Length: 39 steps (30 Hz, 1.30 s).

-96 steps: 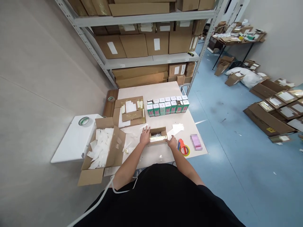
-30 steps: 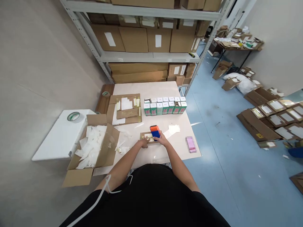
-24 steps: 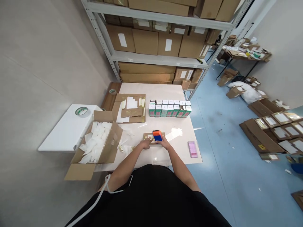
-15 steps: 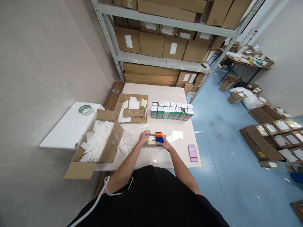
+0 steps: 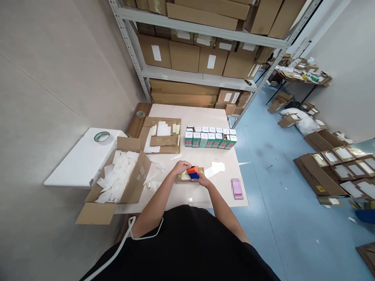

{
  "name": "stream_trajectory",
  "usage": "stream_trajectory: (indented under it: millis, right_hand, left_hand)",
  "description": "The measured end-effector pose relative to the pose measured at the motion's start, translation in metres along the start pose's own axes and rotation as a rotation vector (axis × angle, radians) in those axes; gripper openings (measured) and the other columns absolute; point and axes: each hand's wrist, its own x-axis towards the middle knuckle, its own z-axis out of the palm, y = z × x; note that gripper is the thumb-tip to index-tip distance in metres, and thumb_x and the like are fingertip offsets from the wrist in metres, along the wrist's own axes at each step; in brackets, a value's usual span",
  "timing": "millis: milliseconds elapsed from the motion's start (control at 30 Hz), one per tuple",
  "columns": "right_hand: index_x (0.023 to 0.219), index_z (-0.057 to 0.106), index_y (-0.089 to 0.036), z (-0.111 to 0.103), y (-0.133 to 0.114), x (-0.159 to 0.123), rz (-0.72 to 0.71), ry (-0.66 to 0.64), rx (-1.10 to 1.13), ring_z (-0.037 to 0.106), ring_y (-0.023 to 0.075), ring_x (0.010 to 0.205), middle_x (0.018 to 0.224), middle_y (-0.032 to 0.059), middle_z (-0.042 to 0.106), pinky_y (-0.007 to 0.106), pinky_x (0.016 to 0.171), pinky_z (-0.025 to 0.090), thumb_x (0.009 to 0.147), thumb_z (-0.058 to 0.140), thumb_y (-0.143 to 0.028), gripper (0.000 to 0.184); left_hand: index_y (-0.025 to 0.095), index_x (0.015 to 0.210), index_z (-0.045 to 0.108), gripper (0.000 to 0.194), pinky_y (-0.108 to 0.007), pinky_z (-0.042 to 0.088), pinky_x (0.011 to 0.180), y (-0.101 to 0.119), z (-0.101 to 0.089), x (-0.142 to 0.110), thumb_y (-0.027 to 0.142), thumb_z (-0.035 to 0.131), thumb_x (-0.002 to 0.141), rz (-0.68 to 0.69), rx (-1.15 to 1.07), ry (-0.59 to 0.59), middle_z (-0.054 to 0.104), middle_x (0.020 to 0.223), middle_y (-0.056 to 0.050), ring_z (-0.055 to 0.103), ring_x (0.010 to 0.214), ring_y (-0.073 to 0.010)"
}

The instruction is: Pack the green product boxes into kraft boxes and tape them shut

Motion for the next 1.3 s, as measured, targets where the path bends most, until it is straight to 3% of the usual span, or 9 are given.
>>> stream_trajectory:
  millis: [100, 200, 300, 467, 800, 1100, 1300]
  right_hand:
    - [0.132, 0.062, -0.026, 0.0, -0.002, -0.004, -0.038, -0.004, -0.043, 0.066, 0.0274, 0.11, 0.118, 0.0046, 0.072, 0.047, 0.105, 0.049, 0.065, 0.09, -0.04, 0.073]
    - [0.123, 0.066, -0.024, -0.002, -0.006, -0.009, -0.07, 0.021, -0.118, 0.066, 0.0278, 0.107, 0.113, 0.005, 0.072, 0.046, 0.101, 0.051, 0.072, 0.085, -0.05, 0.06]
    - [0.112, 0.069, -0.023, -0.006, -0.011, -0.016, -0.077, 0.092, -0.225, 0.067, 0.0268, 0.099, 0.103, 0.0039, 0.072, 0.043, 0.094, 0.053, 0.077, 0.08, -0.057, 0.05]
    - [0.106, 0.07, -0.022, -0.013, -0.02, -0.024, -0.075, 0.144, -0.379, 0.066, 0.0245, 0.089, 0.095, 0.0022, 0.071, 0.038, 0.085, 0.052, 0.076, 0.08, -0.061, 0.05]
    - [0.113, 0.074, -0.022, -0.031, -0.053, -0.018, -0.074, -0.02, -0.399, 0.069, 0.025, 0.098, 0.109, 0.0045, 0.075, 0.033, 0.086, 0.053, 0.076, 0.08, -0.063, 0.055]
    - [0.114, 0.074, -0.021, -0.041, -0.07, -0.021, 0.01, -0.039, -0.602, 0.069, 0.022, 0.093, 0.105, 0.004, 0.076, 0.027, 0.078, 0.052, 0.08, 0.075, -0.064, 0.055]
    - [0.099, 0.075, -0.021, -0.04, -0.087, -0.023, 0.053, -0.07, -0.722, 0.067, 0.0206, 0.085, 0.092, 0.0023, 0.075, 0.025, 0.071, 0.047, 0.08, 0.075, -0.063, 0.047]
  left_hand:
    - [0.019, 0.086, 0.085, 0.02, -0.034, 0.055, 0.095, -0.002, -0.004, -0.007, 0.033, 0.073, 0.078, -0.053, -0.029, 0.002, 0.083, 0.1, -0.006, 0.074, 0.103, -0.026]
    - [0.018, 0.088, 0.085, 0.022, -0.035, 0.055, 0.096, -0.007, -0.004, -0.013, 0.035, 0.078, 0.075, -0.088, -0.113, 0.025, 0.083, 0.098, -0.007, 0.075, 0.102, -0.0271]
    - [0.017, 0.086, 0.085, 0.023, -0.036, 0.056, 0.095, -0.014, 0.002, -0.018, 0.037, 0.079, 0.075, -0.122, -0.199, 0.1, 0.083, 0.097, -0.008, 0.075, 0.102, -0.027]
    - [0.016, 0.081, 0.082, 0.024, -0.035, 0.057, 0.086, -0.02, 0.014, -0.023, 0.038, 0.075, 0.078, -0.125, -0.268, 0.277, 0.081, 0.087, -0.008, 0.074, 0.088, -0.0237]
    - [0.018, 0.072, 0.078, 0.021, -0.031, 0.054, 0.075, -0.024, 0.017, -0.028, 0.038, 0.073, 0.074, -0.147, -0.356, 0.554, 0.075, 0.07, -0.006, 0.071, 0.073, -0.0212]
    - [0.017, 0.083, 0.081, 0.028, -0.028, 0.051, 0.073, -0.041, 0.006, -0.039, 0.039, 0.065, 0.08, -0.157, -0.224, 0.696, 0.078, 0.077, -0.006, 0.07, 0.075, -0.0204]
    - [0.017, 0.081, 0.079, 0.031, -0.029, 0.051, 0.074, -0.053, 0.006, -0.045, 0.041, 0.06, 0.085, -0.214, -0.107, 0.744, 0.077, 0.075, -0.006, 0.07, 0.074, -0.0214]
